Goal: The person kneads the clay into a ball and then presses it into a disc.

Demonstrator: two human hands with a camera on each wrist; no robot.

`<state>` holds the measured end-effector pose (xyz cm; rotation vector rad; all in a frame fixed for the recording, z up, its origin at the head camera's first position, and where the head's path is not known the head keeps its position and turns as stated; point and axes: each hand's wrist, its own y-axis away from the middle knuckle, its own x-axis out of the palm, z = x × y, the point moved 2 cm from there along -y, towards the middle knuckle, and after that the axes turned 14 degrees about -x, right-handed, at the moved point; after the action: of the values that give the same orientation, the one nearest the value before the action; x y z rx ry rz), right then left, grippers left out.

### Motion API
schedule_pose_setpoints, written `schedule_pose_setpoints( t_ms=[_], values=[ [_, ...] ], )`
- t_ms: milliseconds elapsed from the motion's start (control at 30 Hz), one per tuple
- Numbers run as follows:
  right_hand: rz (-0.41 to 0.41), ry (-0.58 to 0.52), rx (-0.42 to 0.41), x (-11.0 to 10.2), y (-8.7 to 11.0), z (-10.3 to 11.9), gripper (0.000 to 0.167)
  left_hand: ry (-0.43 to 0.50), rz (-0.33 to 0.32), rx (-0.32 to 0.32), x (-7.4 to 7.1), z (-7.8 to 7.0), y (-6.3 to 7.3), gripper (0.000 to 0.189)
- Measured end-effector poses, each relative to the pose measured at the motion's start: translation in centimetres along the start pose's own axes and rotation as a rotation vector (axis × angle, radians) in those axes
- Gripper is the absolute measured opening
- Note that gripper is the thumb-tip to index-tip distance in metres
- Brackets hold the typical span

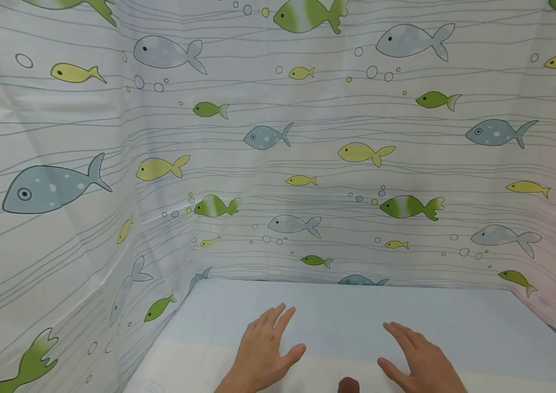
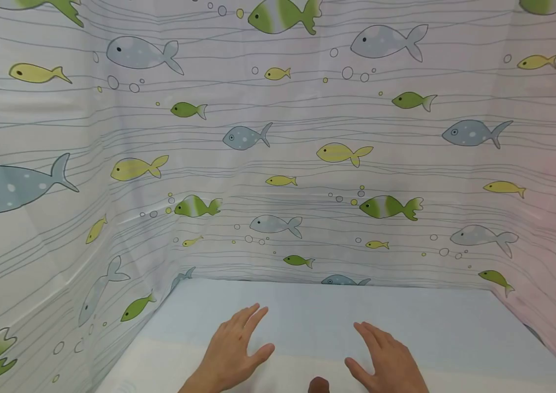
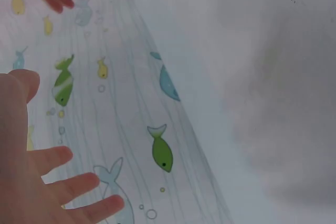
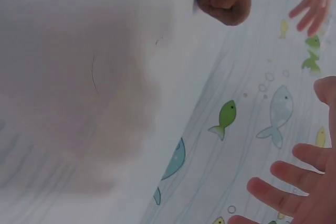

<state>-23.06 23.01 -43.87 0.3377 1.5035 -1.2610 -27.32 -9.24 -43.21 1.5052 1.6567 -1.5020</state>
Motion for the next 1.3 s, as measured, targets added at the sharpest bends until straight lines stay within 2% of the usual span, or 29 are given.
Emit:
schedule_pose_setpoints(
  t_ms=[200,300,433,600,767,900,1133,1300],
  values=[
    [0.126,-0.171,0.107,0.9,-0.1,0.7,0.068,-0.001,-0.01,0.002,0.0,-0.2,0.0,0.066],
    [0.149,-0.219,0.141,1.3,-0.2,1.1,0.068,0.005,-0.028,0.011,-0.1,-0.4,-0.1,0.065],
    [0.142,-0.247,0.141,2.0,-0.3,1.8,0.067,0.029,-0.053,0.022,-0.2,-0.7,-0.1,0.064],
    [0.141,-0.226,0.078,3.2,-0.3,2.7,0.064,0.071,-0.048,0.022,-0.1,-0.9,-0.1,0.063],
    [0.159,-0.169,0.022,4.6,-0.1,3.9,0.065,0.107,-0.003,0.01,0.2,-1.1,0.0,0.062],
    [0.187,-0.188,-0.022,5.6,-0.1,4.3,0.067,0.121,0.029,-0.001,0.4,-1.3,0.0,0.063],
    [0.22,-0.237,-0.169,6.4,0.1,3.7,0.08,0.159,0.04,-0.009,0.7,-1.6,0.0,0.061],
    [0.294,-0.259,-0.183,7.1,0.0,3.5,0.08,0.174,0.036,-0.003,0.8,-1.8,-0.1,0.061]
  ],
)
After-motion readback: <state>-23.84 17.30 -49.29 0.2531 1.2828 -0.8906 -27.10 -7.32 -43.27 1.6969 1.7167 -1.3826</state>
